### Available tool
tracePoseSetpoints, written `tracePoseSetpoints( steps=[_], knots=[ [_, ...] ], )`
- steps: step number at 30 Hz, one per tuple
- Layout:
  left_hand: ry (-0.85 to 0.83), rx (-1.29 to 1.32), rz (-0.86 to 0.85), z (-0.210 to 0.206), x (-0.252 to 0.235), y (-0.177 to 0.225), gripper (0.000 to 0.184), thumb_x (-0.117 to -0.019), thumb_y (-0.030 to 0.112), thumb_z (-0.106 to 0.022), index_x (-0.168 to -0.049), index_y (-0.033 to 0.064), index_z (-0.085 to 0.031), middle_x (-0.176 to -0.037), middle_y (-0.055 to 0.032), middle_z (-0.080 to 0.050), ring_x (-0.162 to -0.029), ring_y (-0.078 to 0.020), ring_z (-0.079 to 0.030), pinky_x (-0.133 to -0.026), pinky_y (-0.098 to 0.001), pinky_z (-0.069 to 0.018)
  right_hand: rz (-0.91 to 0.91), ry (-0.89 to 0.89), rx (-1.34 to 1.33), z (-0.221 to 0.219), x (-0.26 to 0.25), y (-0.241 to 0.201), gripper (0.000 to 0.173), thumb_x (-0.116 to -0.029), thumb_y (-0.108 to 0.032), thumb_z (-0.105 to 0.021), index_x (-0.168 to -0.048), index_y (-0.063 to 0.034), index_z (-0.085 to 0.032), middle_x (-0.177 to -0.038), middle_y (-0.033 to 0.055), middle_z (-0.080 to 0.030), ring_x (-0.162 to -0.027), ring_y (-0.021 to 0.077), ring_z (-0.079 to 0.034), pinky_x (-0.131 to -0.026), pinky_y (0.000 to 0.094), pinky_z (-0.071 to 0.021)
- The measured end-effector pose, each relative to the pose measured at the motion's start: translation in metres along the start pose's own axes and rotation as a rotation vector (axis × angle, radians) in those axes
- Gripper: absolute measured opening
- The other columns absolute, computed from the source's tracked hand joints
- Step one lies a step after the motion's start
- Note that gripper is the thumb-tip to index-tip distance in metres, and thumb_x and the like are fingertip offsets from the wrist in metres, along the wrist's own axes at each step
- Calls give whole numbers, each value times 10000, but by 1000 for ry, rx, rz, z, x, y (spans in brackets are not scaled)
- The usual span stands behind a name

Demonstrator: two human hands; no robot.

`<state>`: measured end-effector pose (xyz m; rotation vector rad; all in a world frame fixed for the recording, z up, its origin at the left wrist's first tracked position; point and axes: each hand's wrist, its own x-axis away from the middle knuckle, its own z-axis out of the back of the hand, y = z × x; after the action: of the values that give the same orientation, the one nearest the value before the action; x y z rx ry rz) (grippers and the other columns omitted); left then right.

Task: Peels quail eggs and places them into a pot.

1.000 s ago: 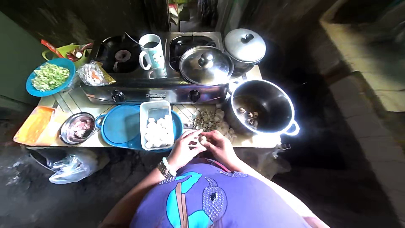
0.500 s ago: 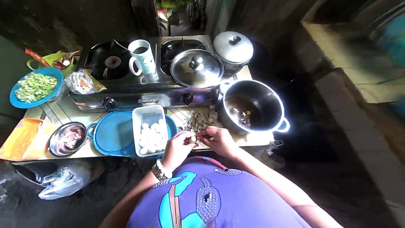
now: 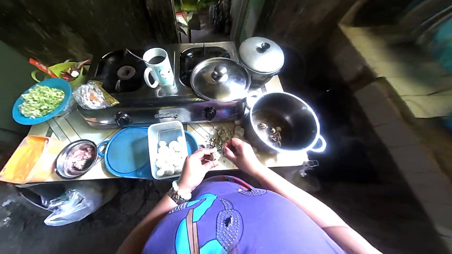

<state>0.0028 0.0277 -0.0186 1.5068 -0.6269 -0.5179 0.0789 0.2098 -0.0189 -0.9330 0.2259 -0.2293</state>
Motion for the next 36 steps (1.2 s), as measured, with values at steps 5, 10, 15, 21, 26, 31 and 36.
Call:
tracePoseSetpoints(
  steps=[5, 10, 15, 21, 26, 31, 36],
  knots=[
    [50, 36, -17, 1, -1, -5, 355, -830, -102, -725, -1174, -99, -634, -1092, -101, -719, -953, -118, -713, -892, -279, -600, -302, -242, 115, 12, -22, 19, 344, -1020, -88, -542, -1336, 38, -596, -1206, 181, -701, -1094, 248, -690, -995, 391, -525],
    [111, 27, -72, -2, -1, -6, 366, -787, -124, -746, -1131, -99, -626, -1085, -105, -712, -924, -126, -721, -863, -287, -616, -188, -176, -232, 13, -10, -10, 238, -1001, -265, -647, -1020, -39, -719, -840, -12, -695, -719, -1, -636, -711, 201, -542],
    [150, 2, -124, -5, -2, -8, 337, -758, -129, -767, -1069, -107, -638, -1121, -132, -679, -930, -140, -718, -848, -291, -626, -165, -141, -345, 3, -2, -18, 141, -964, -157, -659, -931, -34, -719, -765, -53, -678, -655, -44, -614, -655, 151, -530],
    [120, 114, -67, -9, 2, -10, 358, -767, -143, -756, -1095, -75, -629, -1041, -75, -725, -906, -138, -729, -849, -306, -627, -159, -90, -269, -6, 4, -16, 153, -943, -151, -576, -901, -27, -654, -712, -42, -566, -614, -20, -511, -590, 169, -431],
    [91, 281, 102, -5, 2, -4, 341, -878, -122, -659, -1208, -76, -590, -1023, -91, -726, -880, -177, -733, -827, -342, -627, -244, -174, -20, 3, -8, -6, 233, -998, -116, -588, -1138, 40, -689, -992, 138, -714, -878, 155, -667, -830, 310, -528],
    [77, 288, 93, -5, 3, -5, 322, -939, -105, -568, -1260, -86, -562, -1134, -125, -698, -987, -212, -717, -884, -371, -612, 25, -34, -102, -1, -2, -2, 238, -994, -181, -626, -1095, -4, -749, -1001, 118, -734, -865, 94, -682, -812, 218, -547],
    [90, 109, 9, -5, 4, -7, 309, -895, -103, -631, -1203, -96, -604, -1171, -127, -676, -959, -169, -714, -869, -343, -617, 137, 40, -168, -7, 4, -8, 193, -948, -170, -671, -962, -5, -771, -867, 75, -730, -762, 16, -654, -732, 154, -526]
  ],
)
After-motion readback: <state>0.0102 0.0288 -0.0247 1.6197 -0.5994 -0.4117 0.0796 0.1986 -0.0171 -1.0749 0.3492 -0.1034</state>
